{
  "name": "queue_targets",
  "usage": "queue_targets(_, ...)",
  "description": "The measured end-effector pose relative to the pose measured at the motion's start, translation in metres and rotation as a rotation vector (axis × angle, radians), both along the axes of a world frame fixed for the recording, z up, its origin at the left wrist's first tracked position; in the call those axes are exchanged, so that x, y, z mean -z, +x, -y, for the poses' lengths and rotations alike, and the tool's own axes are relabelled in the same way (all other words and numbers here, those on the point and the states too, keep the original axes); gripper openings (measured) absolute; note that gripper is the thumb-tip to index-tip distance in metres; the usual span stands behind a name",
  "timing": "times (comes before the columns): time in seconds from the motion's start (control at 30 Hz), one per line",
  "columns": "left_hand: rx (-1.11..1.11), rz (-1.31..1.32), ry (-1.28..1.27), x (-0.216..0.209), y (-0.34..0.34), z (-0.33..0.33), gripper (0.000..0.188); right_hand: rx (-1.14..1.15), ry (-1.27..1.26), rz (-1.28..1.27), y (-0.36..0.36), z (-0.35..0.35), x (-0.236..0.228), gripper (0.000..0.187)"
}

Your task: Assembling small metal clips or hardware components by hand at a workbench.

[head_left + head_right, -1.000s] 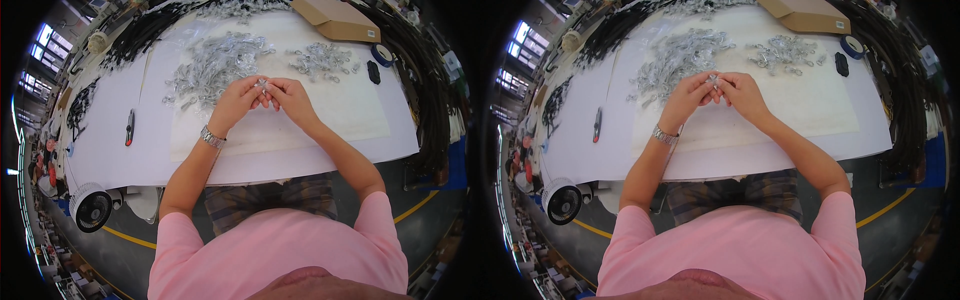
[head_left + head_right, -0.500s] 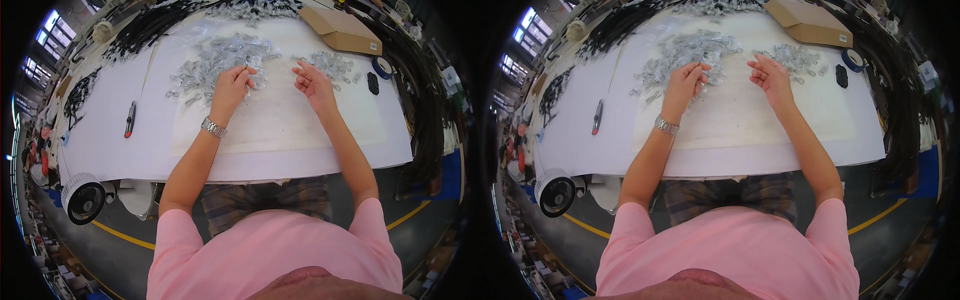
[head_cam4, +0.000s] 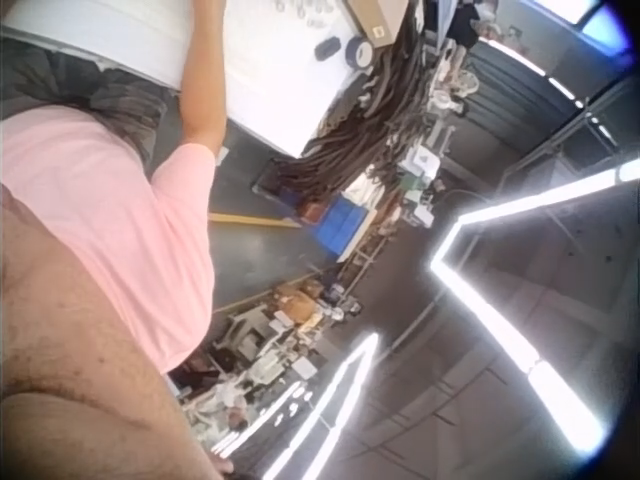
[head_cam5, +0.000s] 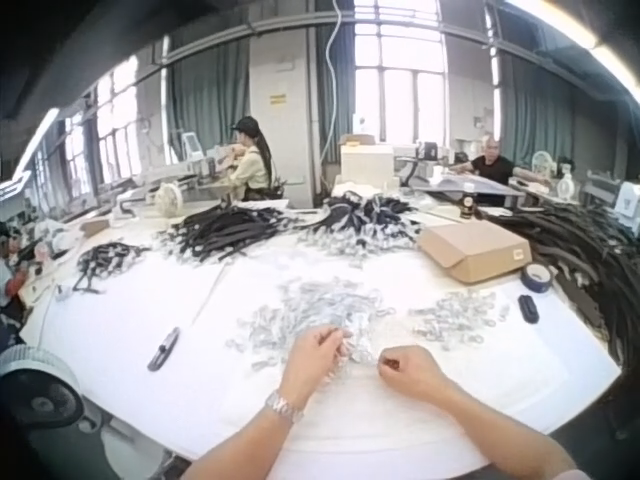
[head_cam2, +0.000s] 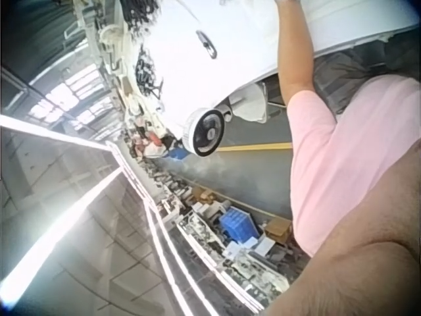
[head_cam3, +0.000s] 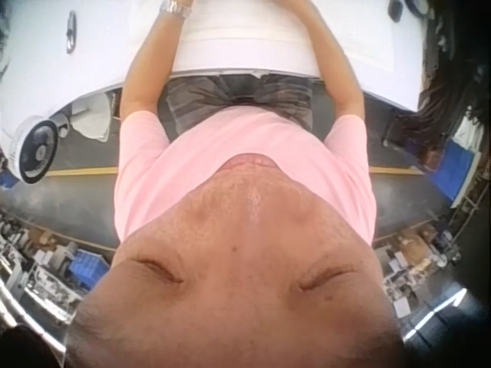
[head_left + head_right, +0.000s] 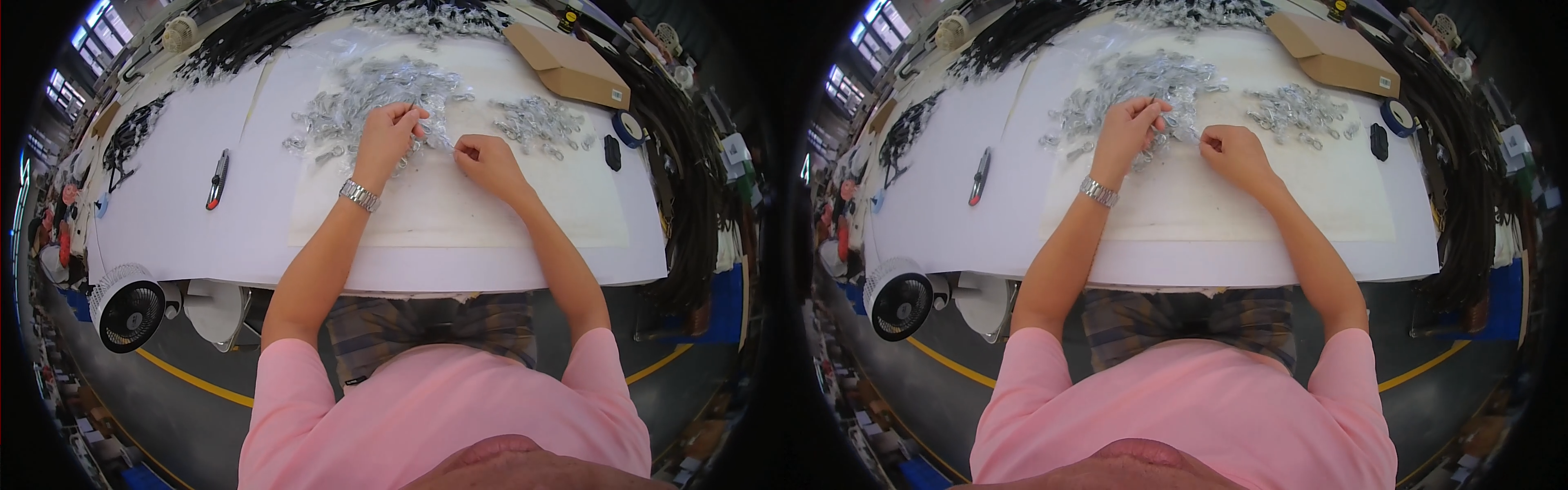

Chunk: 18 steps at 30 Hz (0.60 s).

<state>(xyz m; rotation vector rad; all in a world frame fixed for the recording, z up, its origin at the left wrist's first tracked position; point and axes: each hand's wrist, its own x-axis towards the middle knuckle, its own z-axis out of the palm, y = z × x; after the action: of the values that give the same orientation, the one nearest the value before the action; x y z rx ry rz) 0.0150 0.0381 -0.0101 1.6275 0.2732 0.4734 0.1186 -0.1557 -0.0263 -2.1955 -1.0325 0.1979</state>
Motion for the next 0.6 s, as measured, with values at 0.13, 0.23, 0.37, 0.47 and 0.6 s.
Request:
queue_targets(0.13,-0.051,-0.097,0.237,-0.003,0.0,-0.005,0.026,-0.119,0.408,-0.642,0.009,0.008,-0.006,0.017)
queue_targets(0.23,-0.005,-0.27,0.286,-0.014,-0.003,0.004,0.031,-0.08,0.58,-0.732,0.008,0.005,-0.005,0.019)
queue_targets(0.37,0.274,-0.175,-0.202,0.0,-0.001,-0.006,0.03,-0.208,0.507,-0.589,0.004,0.006,-0.005,0.019)
queue_targets(0.47,0.237,-0.061,-0.168,0.003,0.001,-0.004,0.027,-0.209,0.506,-0.616,-0.001,0.006,-0.014,0.019)
queue_targets(0.6,0.155,-0.054,0.025,-0.008,-0.002,0.007,0.022,-0.092,0.583,-1.016,-0.004,0.006,-0.024,0.018)
